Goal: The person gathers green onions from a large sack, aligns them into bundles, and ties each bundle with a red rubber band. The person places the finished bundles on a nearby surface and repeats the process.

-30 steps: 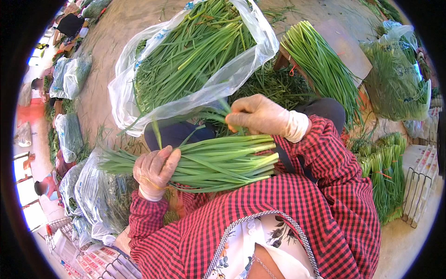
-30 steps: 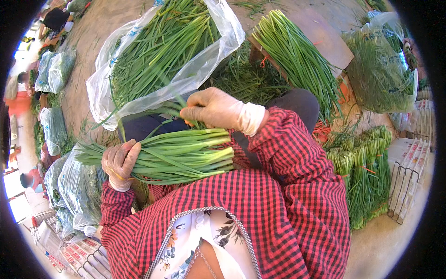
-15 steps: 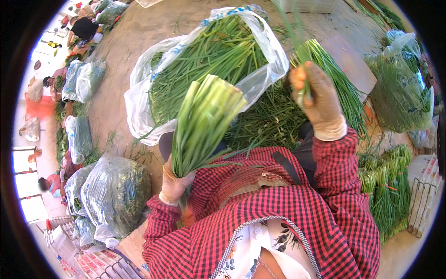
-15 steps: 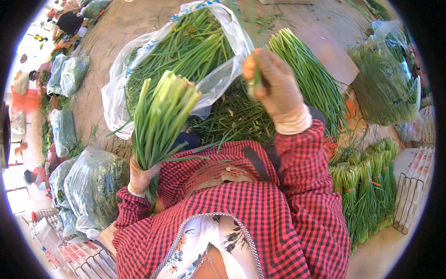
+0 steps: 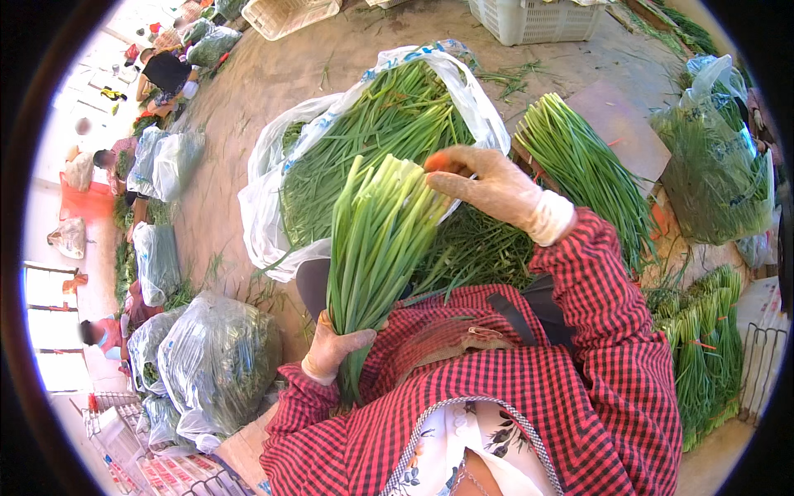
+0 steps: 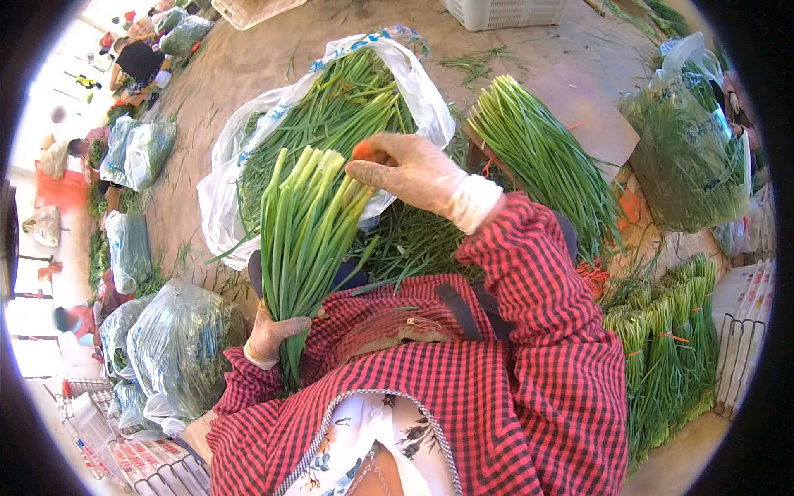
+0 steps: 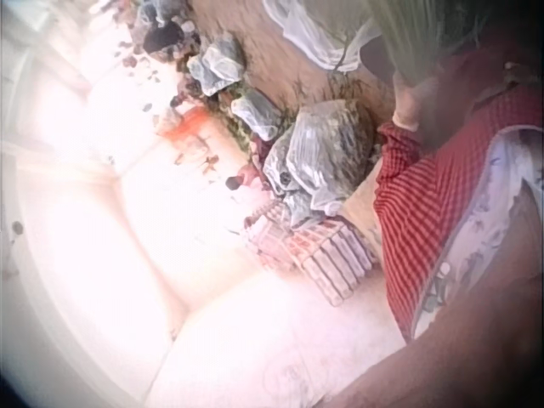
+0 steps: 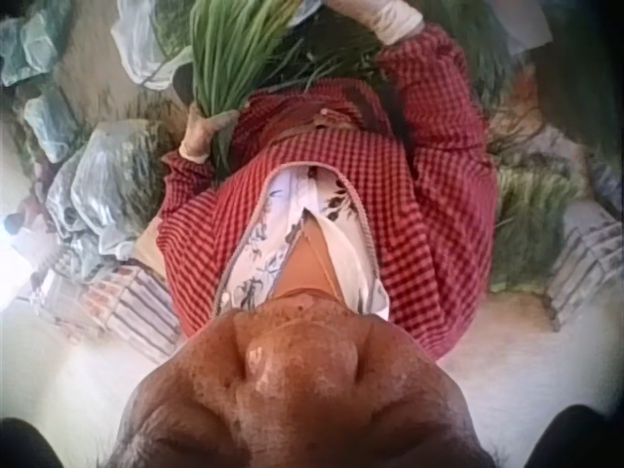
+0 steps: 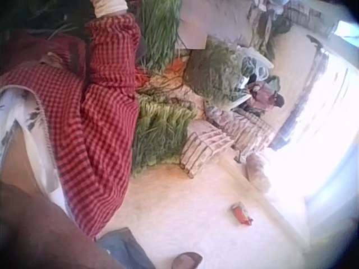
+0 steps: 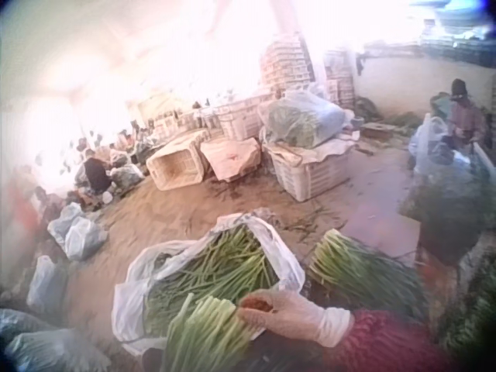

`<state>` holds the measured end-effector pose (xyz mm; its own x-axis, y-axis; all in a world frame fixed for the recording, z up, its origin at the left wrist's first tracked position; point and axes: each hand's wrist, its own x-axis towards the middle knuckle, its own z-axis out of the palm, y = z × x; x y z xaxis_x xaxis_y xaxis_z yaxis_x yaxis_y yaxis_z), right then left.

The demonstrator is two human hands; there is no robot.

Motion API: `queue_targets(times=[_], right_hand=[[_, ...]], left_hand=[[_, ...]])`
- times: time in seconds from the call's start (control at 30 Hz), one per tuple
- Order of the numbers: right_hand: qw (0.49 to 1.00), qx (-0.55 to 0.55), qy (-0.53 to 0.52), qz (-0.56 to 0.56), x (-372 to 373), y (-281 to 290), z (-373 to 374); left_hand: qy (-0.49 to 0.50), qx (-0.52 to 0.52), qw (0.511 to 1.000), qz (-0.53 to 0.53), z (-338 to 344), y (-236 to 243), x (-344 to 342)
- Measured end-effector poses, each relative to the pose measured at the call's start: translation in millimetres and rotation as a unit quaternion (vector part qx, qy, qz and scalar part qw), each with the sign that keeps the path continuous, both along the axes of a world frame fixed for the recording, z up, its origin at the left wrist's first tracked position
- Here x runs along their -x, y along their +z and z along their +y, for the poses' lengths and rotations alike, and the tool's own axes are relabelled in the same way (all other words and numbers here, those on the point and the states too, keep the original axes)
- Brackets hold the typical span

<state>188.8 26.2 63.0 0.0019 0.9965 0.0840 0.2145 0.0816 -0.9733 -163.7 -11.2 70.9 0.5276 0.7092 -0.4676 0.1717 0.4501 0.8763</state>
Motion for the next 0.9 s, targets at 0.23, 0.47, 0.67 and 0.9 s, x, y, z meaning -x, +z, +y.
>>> queue_targets(times=[0.23, 0.47, 0.67, 0.9], right_hand=[[0.979, 0.046, -0.133, 0.147, -23.4, 12.6, 3.8], [0.992, 0.094, 0.036, 0.081, -5.4, -6.0, -8.0], [0.996, -0.003, -0.071, 0.063, -10.1, -2.2, -11.4], [0.867, -0.164, -0.279, 0.380, -136.0, -32.0, -33.2]], left_hand=[[-0.013, -0.063, 0.998, 0.019, -7.6, -4.9, -0.9], [-0.053, -0.087, 0.995, 0.019, -4.4, -10.6, -13.7], [-0.053, -0.128, 0.989, 0.043, -5.9, -8.4, -18.3], [0.042, -0.047, 0.997, -0.047, -5.2, 4.9, -2.6]])
